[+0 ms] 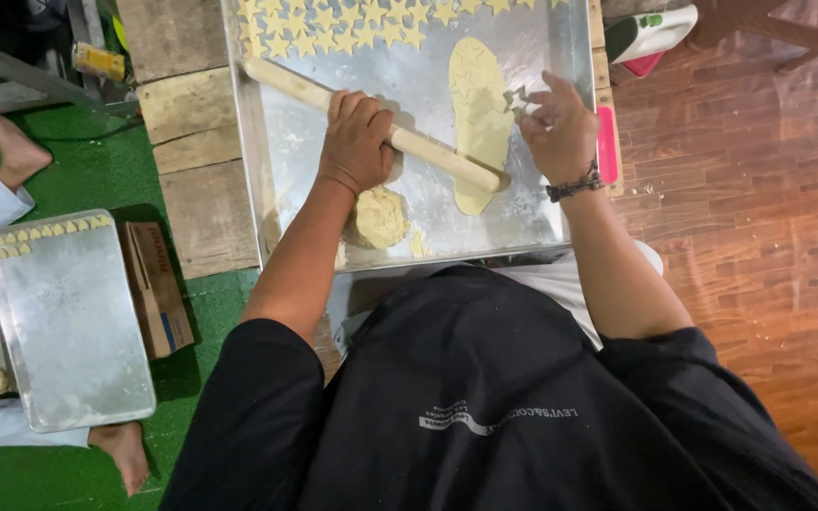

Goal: Rolling out dough and cutting star shapes using a cookie cutter

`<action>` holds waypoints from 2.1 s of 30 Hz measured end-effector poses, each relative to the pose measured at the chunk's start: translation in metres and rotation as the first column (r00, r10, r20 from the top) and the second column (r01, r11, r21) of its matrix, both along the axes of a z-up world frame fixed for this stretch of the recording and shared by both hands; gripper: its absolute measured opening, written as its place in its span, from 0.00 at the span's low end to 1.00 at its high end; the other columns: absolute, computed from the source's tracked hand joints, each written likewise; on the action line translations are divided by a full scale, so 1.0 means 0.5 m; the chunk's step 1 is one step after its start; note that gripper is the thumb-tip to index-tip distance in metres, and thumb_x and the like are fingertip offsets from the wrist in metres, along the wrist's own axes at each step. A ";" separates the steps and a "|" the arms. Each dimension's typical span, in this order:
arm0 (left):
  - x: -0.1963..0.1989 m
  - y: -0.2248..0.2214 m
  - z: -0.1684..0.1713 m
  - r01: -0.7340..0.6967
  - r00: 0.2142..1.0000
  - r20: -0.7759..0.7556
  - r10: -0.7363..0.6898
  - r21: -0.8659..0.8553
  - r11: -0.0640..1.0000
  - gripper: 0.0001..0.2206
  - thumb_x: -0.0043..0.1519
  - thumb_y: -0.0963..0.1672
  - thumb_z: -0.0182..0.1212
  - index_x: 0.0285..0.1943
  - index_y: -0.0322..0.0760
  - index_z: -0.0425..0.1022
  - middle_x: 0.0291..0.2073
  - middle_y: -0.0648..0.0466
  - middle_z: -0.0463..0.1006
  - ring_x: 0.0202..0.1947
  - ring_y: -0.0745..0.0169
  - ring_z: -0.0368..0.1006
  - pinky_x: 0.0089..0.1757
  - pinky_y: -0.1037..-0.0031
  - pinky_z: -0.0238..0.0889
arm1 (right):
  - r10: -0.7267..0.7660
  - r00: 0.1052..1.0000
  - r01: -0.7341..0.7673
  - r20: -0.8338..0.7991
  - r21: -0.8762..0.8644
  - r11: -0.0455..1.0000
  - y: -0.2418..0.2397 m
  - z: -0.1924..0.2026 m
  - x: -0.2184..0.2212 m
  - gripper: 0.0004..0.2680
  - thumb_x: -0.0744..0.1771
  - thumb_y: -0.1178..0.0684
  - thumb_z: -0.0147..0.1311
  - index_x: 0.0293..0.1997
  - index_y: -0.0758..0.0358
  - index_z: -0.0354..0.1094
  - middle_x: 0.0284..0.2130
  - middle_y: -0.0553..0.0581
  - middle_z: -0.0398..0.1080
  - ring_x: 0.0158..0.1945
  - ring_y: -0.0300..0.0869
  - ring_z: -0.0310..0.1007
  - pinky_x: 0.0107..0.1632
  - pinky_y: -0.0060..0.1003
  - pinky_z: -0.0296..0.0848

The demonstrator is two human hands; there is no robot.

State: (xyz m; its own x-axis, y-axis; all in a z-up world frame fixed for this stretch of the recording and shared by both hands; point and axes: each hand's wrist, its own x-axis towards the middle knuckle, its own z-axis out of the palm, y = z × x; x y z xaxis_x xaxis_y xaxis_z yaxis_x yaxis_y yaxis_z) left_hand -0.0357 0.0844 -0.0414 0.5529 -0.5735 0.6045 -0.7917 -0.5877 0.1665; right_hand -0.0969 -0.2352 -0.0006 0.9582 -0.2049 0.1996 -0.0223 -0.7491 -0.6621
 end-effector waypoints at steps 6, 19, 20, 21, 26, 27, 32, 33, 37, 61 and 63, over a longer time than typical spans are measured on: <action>-0.002 -0.003 0.013 0.005 1.000 0.018 -0.005 -0.009 1.000 0.08 0.52 0.40 0.54 0.40 0.33 0.71 0.37 0.48 0.67 0.41 0.43 0.63 0.56 0.51 0.58 | 0.122 0.992 -0.122 0.035 0.000 0.993 0.015 -0.003 -0.034 0.20 0.62 0.66 0.68 0.59 0.68 0.66 0.42 0.58 0.78 0.38 0.39 0.81 0.40 0.28 0.84; 0.001 -0.003 0.008 -0.014 1.000 0.006 0.014 0.014 1.000 0.09 0.49 0.40 0.56 0.38 0.34 0.71 0.35 0.49 0.67 0.40 0.44 0.63 0.56 0.52 0.58 | 0.146 0.984 -0.148 -0.099 -0.011 0.989 0.018 -0.029 -0.022 0.31 0.60 0.62 0.71 0.69 0.62 0.53 0.47 0.59 0.76 0.45 0.45 0.77 0.41 0.32 0.83; 0.002 -0.002 0.007 -0.013 1.000 0.006 0.013 0.014 1.000 0.09 0.49 0.40 0.56 0.38 0.34 0.71 0.35 0.49 0.67 0.40 0.44 0.63 0.56 0.52 0.58 | 0.144 0.985 -0.146 -0.099 -0.011 0.989 0.023 -0.020 -0.024 0.31 0.60 0.62 0.71 0.69 0.62 0.53 0.47 0.59 0.76 0.45 0.45 0.77 0.41 0.32 0.83; 0.002 -0.002 0.005 -0.009 1.000 -0.004 0.009 0.009 1.000 0.09 0.49 0.40 0.56 0.38 0.34 0.71 0.35 0.50 0.67 0.40 0.44 0.63 0.56 0.51 0.57 | 0.118 0.982 -0.117 -0.147 0.015 0.993 0.027 -0.011 -0.026 0.31 0.61 0.62 0.70 0.70 0.61 0.51 0.47 0.57 0.76 0.46 0.45 0.77 0.41 0.32 0.83; 0.001 -0.002 0.006 -0.009 1.000 -0.009 0.009 0.003 1.000 0.09 0.50 0.40 0.55 0.39 0.34 0.71 0.36 0.49 0.68 0.41 0.43 0.64 0.57 0.50 0.57 | 0.099 0.988 -0.091 -0.117 0.067 0.994 0.020 -0.035 -0.028 0.35 0.62 0.59 0.72 0.72 0.59 0.44 0.46 0.59 0.78 0.48 0.46 0.79 0.45 0.36 0.82; 0.000 -0.002 0.007 -0.010 1.000 -0.012 0.010 0.001 1.000 0.09 0.50 0.40 0.55 0.38 0.34 0.71 0.35 0.49 0.68 0.40 0.44 0.64 0.56 0.50 0.57 | 0.094 0.990 -0.090 -0.108 0.035 0.995 0.018 -0.042 -0.026 0.36 0.61 0.58 0.72 0.72 0.60 0.44 0.45 0.57 0.78 0.46 0.44 0.79 0.45 0.35 0.82; 0.000 -0.003 0.007 -0.021 1.000 0.004 0.021 0.006 1.000 0.08 0.49 0.40 0.55 0.37 0.35 0.70 0.35 0.50 0.67 0.39 0.45 0.64 0.56 0.51 0.57 | 0.120 0.989 -0.118 -0.085 0.031 0.993 0.016 -0.045 -0.028 0.38 0.61 0.60 0.72 0.74 0.61 0.39 0.47 0.59 0.77 0.46 0.46 0.78 0.44 0.37 0.82; 0.000 -0.002 0.007 -0.016 1.000 0.000 0.016 0.007 1.000 0.09 0.49 0.40 0.55 0.38 0.35 0.70 0.35 0.50 0.67 0.40 0.45 0.63 0.56 0.51 0.57 | 0.112 0.991 -0.113 -0.074 0.002 0.994 0.015 -0.049 -0.027 0.38 0.61 0.59 0.73 0.74 0.60 0.40 0.47 0.57 0.77 0.45 0.45 0.78 0.43 0.35 0.82; -0.001 -0.003 0.010 -0.004 1.000 -0.001 0.004 -0.008 1.000 0.08 0.50 0.40 0.55 0.37 0.35 0.69 0.34 0.50 0.67 0.39 0.45 0.63 0.55 0.51 0.57 | 0.099 0.989 -0.099 -0.107 0.001 0.995 0.021 -0.042 -0.023 0.36 0.62 0.58 0.72 0.73 0.61 0.41 0.47 0.55 0.78 0.47 0.43 0.80 0.43 0.35 0.82; 0.008 -0.006 0.009 0.000 0.999 0.042 -0.001 0.030 1.000 0.06 0.47 0.40 0.54 0.33 0.37 0.67 0.31 0.52 0.67 0.35 0.47 0.62 0.46 0.59 0.57 | 0.128 0.987 -0.123 -0.101 0.053 0.991 0.016 -0.032 -0.021 0.35 0.62 0.61 0.69 0.73 0.59 0.44 0.48 0.54 0.77 0.46 0.42 0.77 0.46 0.31 0.81; 0.008 -0.010 0.001 -0.025 0.999 0.029 0.023 0.062 0.998 0.06 0.48 0.41 0.54 0.34 0.39 0.68 0.32 0.53 0.67 0.36 0.49 0.61 0.46 0.59 0.56 | 0.145 0.988 -0.149 0.043 0.090 0.985 0.000 -0.052 -0.025 0.32 0.63 0.67 0.63 0.73 0.61 0.43 0.47 0.60 0.76 0.39 0.39 0.75 0.37 0.26 0.79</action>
State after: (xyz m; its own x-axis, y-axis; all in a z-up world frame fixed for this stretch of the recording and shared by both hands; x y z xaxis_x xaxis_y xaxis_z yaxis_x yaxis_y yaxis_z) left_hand -0.0317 0.0797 -0.0409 0.5502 -0.5977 0.5831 -0.7812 -0.6151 0.1067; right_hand -0.1093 -0.2354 -0.0267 0.9717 -0.0816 0.2215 0.1088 -0.6778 -0.7272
